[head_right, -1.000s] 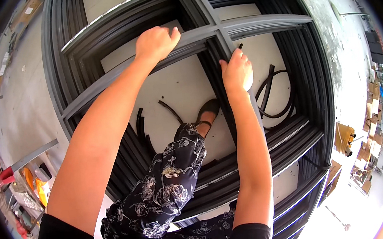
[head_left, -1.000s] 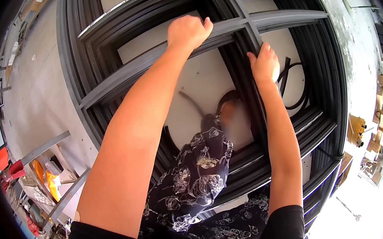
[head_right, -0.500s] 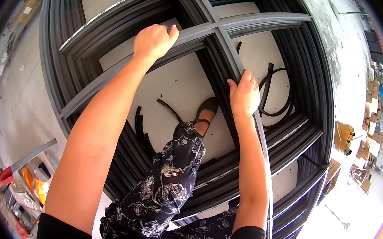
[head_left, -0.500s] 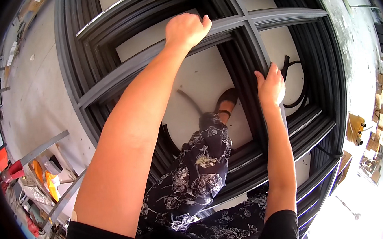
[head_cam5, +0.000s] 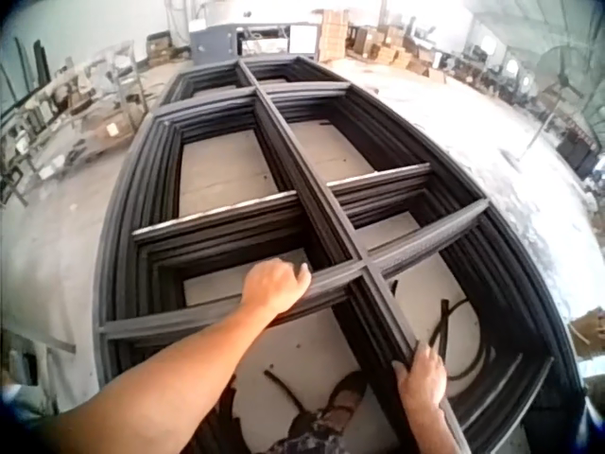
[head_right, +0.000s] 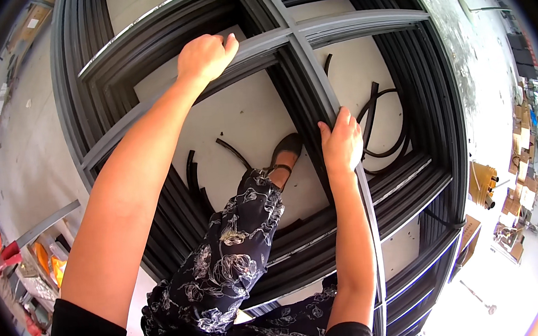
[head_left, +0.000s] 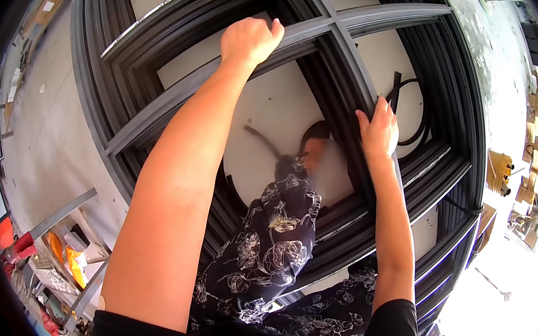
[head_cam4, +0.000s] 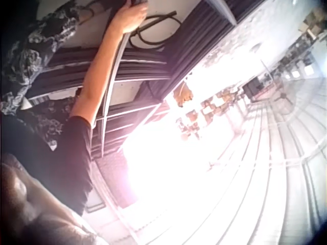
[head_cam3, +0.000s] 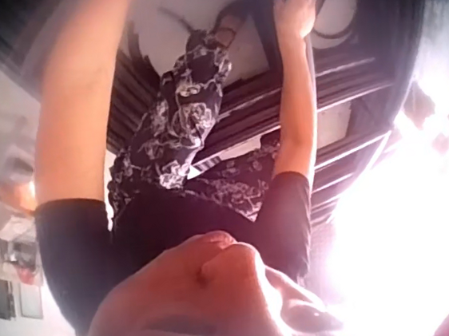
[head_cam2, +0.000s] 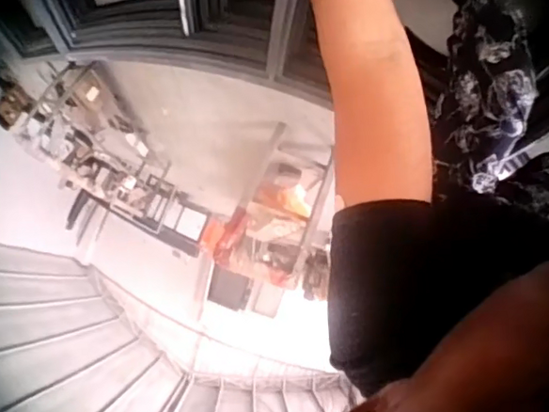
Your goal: The person installs rubber seals into the grooves of a large metal grid structure. They are seen aligning the frame, cutting lengths of rubber stripping with scissors, and pressing the seals into place by hand.
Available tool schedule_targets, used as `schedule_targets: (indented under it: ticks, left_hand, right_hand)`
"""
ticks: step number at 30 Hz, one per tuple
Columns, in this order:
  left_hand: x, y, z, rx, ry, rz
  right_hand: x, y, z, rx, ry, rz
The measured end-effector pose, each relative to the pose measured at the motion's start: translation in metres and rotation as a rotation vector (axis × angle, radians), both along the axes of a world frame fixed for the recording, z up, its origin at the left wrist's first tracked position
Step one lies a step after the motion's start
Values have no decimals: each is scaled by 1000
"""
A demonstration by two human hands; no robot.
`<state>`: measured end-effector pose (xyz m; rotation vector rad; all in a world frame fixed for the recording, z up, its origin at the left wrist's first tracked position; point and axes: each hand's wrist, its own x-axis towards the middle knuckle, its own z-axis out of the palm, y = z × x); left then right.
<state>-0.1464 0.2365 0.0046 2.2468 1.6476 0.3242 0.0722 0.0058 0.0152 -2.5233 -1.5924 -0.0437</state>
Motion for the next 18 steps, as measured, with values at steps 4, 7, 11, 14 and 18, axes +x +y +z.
schedule_targets:
  ticks: [4,7,11,14,18]
  left_hand:
    - [4,1,6,-39,53,-6]
    - [4,-1,4,-8,40,-15]
    - [1,0,9,-68,11,-24]
    - [2,-2,10,-96,42,0]
    - [4,0,5,-35,45,-8]
  right_hand:
    - [1,-21,-5,3,-36,-73]
    - [-1,-23,-7,-5,-22,-111]
    - [5,-21,-11,59,-25,-89]
    - [-5,8,1,-59,-16,-200]
    - [2,10,-7,25,-46,-146]
